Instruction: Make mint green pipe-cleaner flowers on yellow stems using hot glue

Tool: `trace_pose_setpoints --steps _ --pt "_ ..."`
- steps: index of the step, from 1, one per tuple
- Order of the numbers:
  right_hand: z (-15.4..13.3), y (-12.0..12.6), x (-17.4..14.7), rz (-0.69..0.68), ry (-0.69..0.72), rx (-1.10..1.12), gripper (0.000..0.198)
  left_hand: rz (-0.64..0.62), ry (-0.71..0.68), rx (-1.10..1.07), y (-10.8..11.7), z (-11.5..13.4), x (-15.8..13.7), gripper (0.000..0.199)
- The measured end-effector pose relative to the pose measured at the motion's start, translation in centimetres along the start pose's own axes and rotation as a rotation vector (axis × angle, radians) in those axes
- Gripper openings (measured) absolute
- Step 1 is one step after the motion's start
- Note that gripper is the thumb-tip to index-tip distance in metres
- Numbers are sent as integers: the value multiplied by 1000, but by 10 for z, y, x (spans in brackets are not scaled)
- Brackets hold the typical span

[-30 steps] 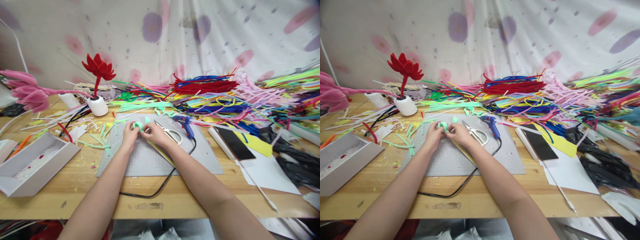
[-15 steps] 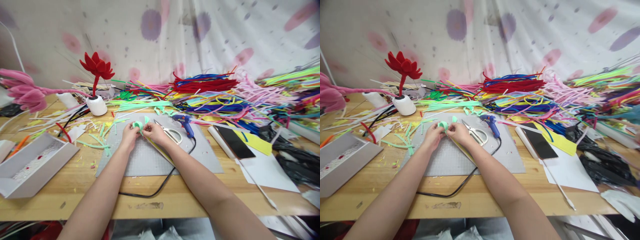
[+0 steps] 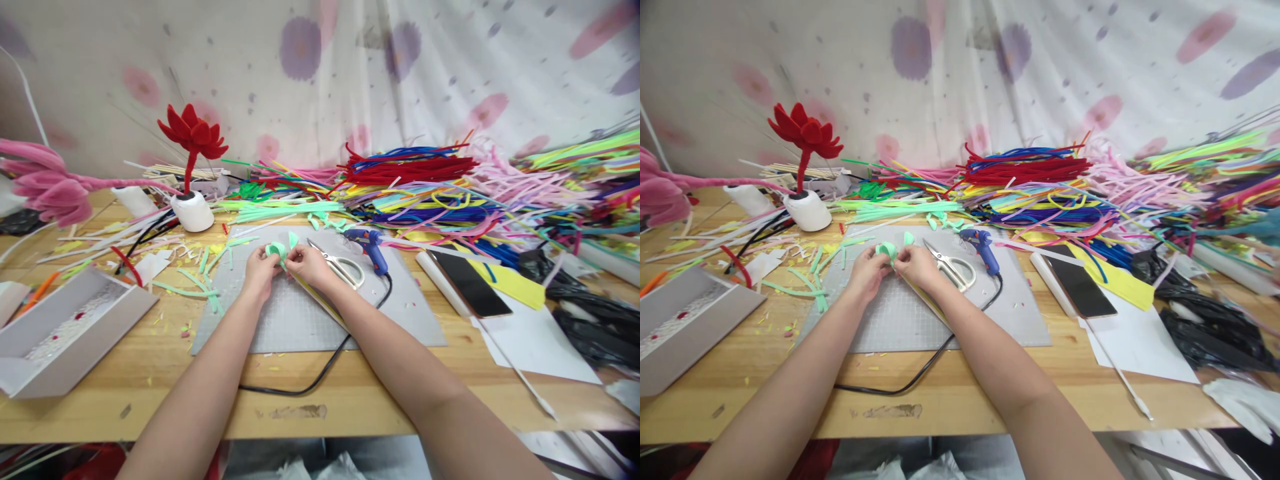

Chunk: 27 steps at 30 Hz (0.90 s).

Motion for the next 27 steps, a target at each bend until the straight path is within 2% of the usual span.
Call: trace_pose_setpoints --steps 9,13,22,27 --pt "1 -2 -3 -12 -50 117 11 12 -13 8 -2 -1 0 28" --pt "1 -1 -4 -17 -55 112 12 -7 -17 2 -3 0 -2 34" --pt "-2 -1 -5 -31 -25 146 15 33 -135 116 1 -6 4 37" --pt "-3 -2 -4 -110 -19 311 9 37 -165 155 3 -6 5 34"
Point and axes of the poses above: each hand's wrist, its own x-axis towards the middle knuckle, its own y-axis out of the back of the hand, z = x × y, the point moved 2 cm from there along x, towards the middle knuckle, and after that the axes turned 4 degrees about -z, right-handed, at the moved point
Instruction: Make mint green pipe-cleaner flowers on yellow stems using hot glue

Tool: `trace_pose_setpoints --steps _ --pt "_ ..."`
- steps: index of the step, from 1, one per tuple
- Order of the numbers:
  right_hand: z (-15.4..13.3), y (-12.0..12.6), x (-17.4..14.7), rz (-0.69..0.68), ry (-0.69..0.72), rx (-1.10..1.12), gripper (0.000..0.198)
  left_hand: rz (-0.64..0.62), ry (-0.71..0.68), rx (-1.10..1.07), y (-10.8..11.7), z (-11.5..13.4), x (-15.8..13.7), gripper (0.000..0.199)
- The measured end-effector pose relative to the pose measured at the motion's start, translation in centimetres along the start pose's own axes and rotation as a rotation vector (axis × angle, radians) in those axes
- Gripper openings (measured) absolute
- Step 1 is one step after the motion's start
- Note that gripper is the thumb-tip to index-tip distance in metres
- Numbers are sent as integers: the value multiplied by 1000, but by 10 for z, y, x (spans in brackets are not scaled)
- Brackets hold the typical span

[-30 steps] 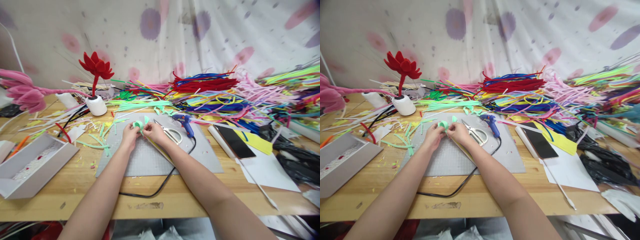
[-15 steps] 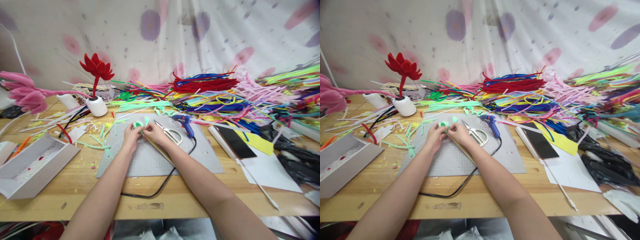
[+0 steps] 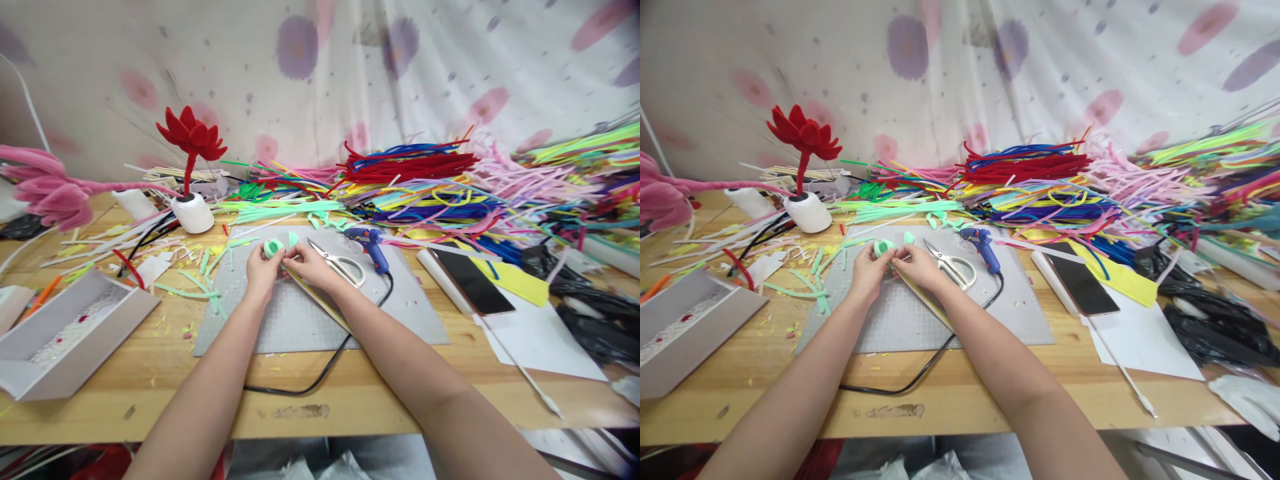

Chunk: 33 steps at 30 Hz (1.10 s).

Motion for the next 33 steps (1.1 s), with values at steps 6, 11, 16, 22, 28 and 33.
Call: trace_pose_setpoints --steps 6,11,16,22,28,33 --pt "-10 -1 -3 27 -111 67 13 -20 50 -71 -2 3 -3 41" --pt "-11 -1 -3 93 -111 47 12 -12 53 -108 -4 5 -5 43" --pt "-1 -3 2 127 -55 28 12 -3 39 -101 -4 5 -4 42" --pt "7 -3 5 68 13 94 11 -35 18 -99 -4 8 -5 44" --pt "9 -2 6 8 32 205 18 -108 126 -230 0 14 -2 34" --pt "6 1 3 -17 -13 276 34 -164 240 -381 3 17 1 26"
Point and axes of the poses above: each hand's wrist, its own x-axis towards the middle knuckle, its own y-axis out of the back of the hand, z = x × y, the point moved 2 cm from there along x, towards the middle knuckle, and after that the axes turned 4 degrees about -z, right-handed, at the moved point
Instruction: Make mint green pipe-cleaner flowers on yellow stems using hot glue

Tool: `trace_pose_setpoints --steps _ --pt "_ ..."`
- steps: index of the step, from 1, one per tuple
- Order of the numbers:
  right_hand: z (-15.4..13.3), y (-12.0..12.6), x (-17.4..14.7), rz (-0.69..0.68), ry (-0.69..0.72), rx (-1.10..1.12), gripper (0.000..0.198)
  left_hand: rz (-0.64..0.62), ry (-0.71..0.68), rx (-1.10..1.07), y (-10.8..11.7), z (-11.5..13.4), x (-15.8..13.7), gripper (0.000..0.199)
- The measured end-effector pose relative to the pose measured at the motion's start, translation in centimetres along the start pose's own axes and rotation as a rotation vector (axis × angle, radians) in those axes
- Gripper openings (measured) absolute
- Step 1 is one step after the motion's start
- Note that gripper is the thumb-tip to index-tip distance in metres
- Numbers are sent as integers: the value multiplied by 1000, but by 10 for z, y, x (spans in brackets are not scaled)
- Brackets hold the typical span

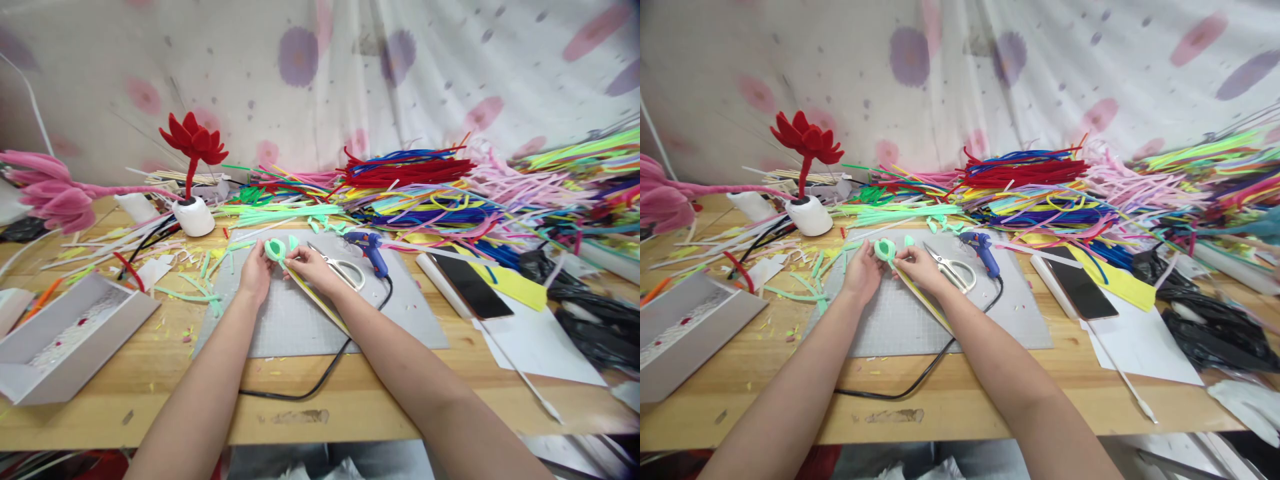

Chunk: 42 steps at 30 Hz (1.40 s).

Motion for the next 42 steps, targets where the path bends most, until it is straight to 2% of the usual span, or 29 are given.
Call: trace_pose_setpoints --steps 4,6,9,12,14,16,18,20,23,26,29,30,32,36,38,40,42 --pt "-3 -2 -3 15 108 -110 31 -104 123 -61 -2 -1 0 28" --pt "-4 -5 -3 50 185 -175 26 -110 138 -60 -4 -1 -1 27" --pt "-4 -9 -3 163 223 -221 21 -18 28 -16 -6 -4 -4 22" --pt "-4 -11 -3 306 262 -359 14 161 -180 77 -10 -11 -8 46" --pt "-6 -12 -5 366 301 -472 10 196 -257 147 -14 -16 -8 50" --pt "-9 -14 -6 358 305 -526 8 179 -292 208 -16 -18 -5 44" --pt "-14 -14 -7 248 255 -510 9 170 -315 254 -16 -14 0 38" --pt "-23 -11 -10 59 167 -435 15 160 -318 303 -12 -3 5 36" --pt "-44 3 -21 -231 47 -351 20 8 -198 385 -7 19 8 44" --pt "-67 33 -43 -426 -15 -527 24 -169 -120 519 -1 42 6 48" --pt "-80 74 -71 -501 -185 -605 26 -275 -51 608 4 58 4 39" --pt "-82 89 -79 -474 -246 -597 28 -291 -37 626 6 61 3 37" --pt "-82 119 -92 -330 -306 -619 30 -321 -15 663 8 64 1 33" --pt "-72 163 -97 28 -243 -925 36 -361 -8 746 10 58 -2 31" --pt "-64 168 -91 179 -151 -1032 37 -390 -7 773 8 53 -4 33" --pt "-55 164 -83 249 -66 -1065 39 -423 -31 819 6 49 -6 31" --pt "-46 156 -76 313 -35 -1063 40 -437 -151 923 2 46 -8 26"
Point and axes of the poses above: each hand's wrist, its own x-axis towards the middle knuckle, its own y-axis out of the back of the hand, z = x × y, the point moved 2 cm from there along x, towards the middle knuckle, and after that the axes turned 4 degrees about -z, right-handed, at the moved point
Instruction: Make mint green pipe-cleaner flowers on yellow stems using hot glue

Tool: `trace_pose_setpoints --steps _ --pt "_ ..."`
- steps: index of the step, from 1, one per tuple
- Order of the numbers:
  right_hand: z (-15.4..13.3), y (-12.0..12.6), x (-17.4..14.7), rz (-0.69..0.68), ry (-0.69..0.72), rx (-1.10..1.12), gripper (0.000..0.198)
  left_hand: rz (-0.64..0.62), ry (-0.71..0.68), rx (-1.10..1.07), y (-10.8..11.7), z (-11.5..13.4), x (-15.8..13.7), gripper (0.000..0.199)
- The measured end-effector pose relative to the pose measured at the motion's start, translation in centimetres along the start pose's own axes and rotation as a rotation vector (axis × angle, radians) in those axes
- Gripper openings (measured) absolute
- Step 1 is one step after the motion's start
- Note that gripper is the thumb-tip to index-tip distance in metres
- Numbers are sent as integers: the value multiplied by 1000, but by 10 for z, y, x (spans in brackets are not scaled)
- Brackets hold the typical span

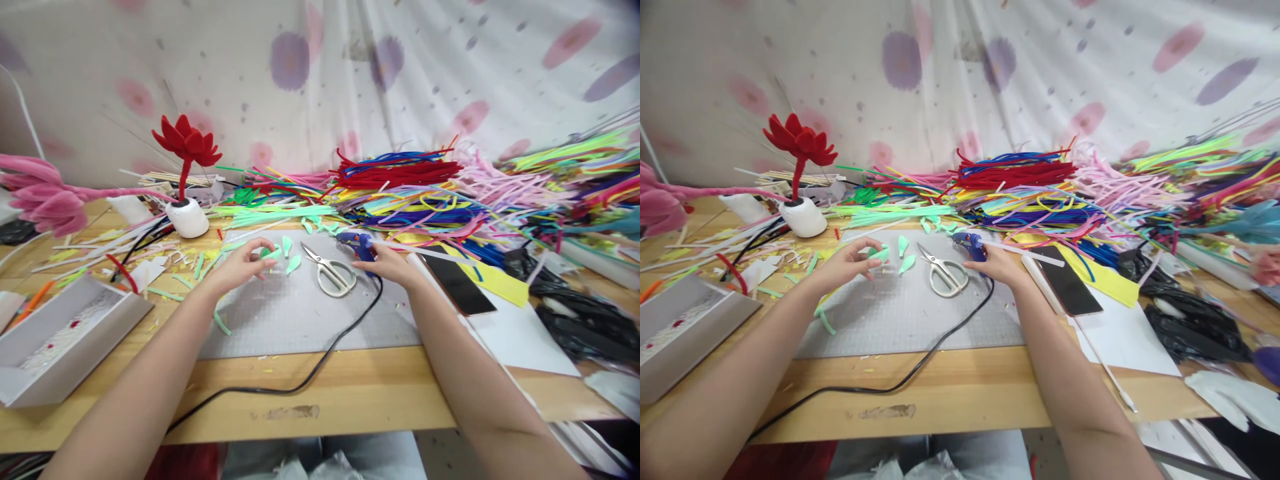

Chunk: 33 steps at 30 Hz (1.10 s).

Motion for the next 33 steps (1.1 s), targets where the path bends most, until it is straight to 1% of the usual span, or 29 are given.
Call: trace_pose_setpoints --steps 3,5,9,11,14,18,21,23,28,30,33 --pt "-2 -15 3 125 -80 59 37 95 -209 269 -7 2 -3 17" --pt "-2 -21 3 167 -90 153 38 135 -308 388 -13 1 -7 13" --pt "-2 -22 -1 171 -78 469 44 206 -436 534 -25 -6 -15 13" --pt "-6 -21 -4 143 -36 646 44 238 -470 581 -29 -9 -18 14" --pt "-14 -20 -9 113 30 779 41 278 -463 571 -33 -11 -20 13" --pt "-20 -24 -11 79 -2 808 39 342 -447 457 -32 -9 -21 12" --pt "-22 -26 -12 60 -14 800 38 374 -394 365 -27 -5 -17 13" --pt "-22 -26 -12 58 -22 778 37 352 -334 299 -22 -1 -11 11" --pt "-23 -25 -14 48 -37 767 38 238 -119 82 -15 12 -1 7" --pt "-22 -24 -14 30 -33 758 38 222 -78 31 -16 16 -2 7" --pt "-23 -24 -15 -5 -6 733 39 217 -67 -2 -18 18 -4 8"
Point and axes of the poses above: each hand's wrist, its own x-axis towards the middle knuckle, its own y-axis out of the back of the hand, z = x × y, the point moved 2 cm from there along x, towards the middle knuckle, and after that the axes turned 4 degrees about -z, right-handed, at the moved point
